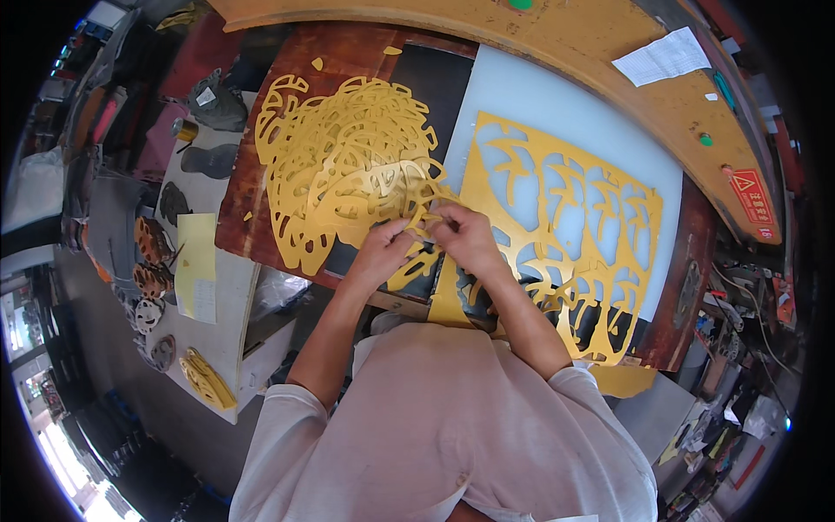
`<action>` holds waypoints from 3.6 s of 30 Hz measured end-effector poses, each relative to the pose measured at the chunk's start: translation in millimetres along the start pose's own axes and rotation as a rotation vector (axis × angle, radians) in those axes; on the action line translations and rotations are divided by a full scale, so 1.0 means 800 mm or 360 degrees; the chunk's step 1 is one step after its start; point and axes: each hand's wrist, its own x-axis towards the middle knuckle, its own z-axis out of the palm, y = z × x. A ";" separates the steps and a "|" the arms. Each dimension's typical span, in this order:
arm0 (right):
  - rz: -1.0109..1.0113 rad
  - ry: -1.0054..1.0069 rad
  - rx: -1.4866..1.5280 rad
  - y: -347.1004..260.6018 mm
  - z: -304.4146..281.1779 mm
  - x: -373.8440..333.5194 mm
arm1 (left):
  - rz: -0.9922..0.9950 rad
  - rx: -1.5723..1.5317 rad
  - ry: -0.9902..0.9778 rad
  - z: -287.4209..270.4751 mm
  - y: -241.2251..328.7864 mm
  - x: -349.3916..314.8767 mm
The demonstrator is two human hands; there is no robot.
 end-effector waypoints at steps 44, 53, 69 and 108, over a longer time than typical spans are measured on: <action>-0.0298 0.0088 -0.1687 -0.007 0.028 0.132 | 0.0992 0.1289 0.0860 -0.102 -0.011 0.083; 0.0244 0.0755 0.0596 -0.009 -0.074 0.186 | 0.1068 0.1158 0.0815 -0.122 -0.020 0.090; -0.0281 0.0183 -0.0285 -0.032 0.122 0.069 | 0.0172 0.0499 0.0001 -0.120 0.087 0.042; 0.0820 0.0157 0.1347 -0.038 -0.005 0.066 | -0.0077 -0.0166 0.0104 -0.001 -0.026 0.069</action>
